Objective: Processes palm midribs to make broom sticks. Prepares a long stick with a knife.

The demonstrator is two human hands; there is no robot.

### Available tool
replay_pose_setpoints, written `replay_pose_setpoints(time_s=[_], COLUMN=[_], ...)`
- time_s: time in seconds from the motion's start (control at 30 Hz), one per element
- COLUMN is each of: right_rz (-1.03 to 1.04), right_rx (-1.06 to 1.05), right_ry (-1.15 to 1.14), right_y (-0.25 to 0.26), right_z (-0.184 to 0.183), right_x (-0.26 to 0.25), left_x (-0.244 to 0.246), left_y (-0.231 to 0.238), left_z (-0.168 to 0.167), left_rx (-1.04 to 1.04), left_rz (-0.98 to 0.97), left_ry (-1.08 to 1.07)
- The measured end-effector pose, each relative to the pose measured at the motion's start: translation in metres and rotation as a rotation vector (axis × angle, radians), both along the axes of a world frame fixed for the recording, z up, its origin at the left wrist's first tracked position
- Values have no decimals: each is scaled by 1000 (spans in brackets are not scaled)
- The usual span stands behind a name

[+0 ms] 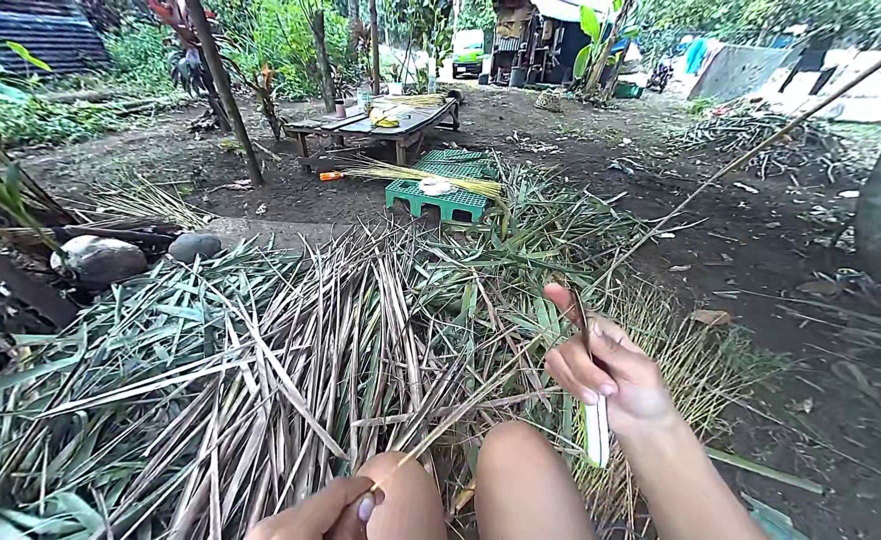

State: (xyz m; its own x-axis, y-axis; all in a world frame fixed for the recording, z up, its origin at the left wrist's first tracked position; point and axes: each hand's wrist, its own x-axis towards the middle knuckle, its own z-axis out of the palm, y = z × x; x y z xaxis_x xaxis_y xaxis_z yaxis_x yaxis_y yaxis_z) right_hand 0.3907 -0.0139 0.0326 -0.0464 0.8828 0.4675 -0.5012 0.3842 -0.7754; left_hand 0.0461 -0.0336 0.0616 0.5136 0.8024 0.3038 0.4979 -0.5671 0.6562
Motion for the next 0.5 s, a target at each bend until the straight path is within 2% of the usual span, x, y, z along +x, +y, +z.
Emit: replay_pose_setpoints(time_s=[0.1, 0.27, 0.43, 0.5], right_rz=[42, 207, 361, 358], right_rx=[10, 38, -15, 5], right_ry=[-65, -94, -201, -178], right_y=[-5, -11, -28, -27], right_z=[-2, -10, -8, -9], right_x=[-17, -51, -76, -78], left_x=[15, 57, 72, 72], left_y=[4, 10, 5, 3], left_z=[6, 7, 2, 0], left_rx=[110, 337, 500, 550], left_rz=[54, 117, 112, 110], left_ry=[64, -20, -72, -87])
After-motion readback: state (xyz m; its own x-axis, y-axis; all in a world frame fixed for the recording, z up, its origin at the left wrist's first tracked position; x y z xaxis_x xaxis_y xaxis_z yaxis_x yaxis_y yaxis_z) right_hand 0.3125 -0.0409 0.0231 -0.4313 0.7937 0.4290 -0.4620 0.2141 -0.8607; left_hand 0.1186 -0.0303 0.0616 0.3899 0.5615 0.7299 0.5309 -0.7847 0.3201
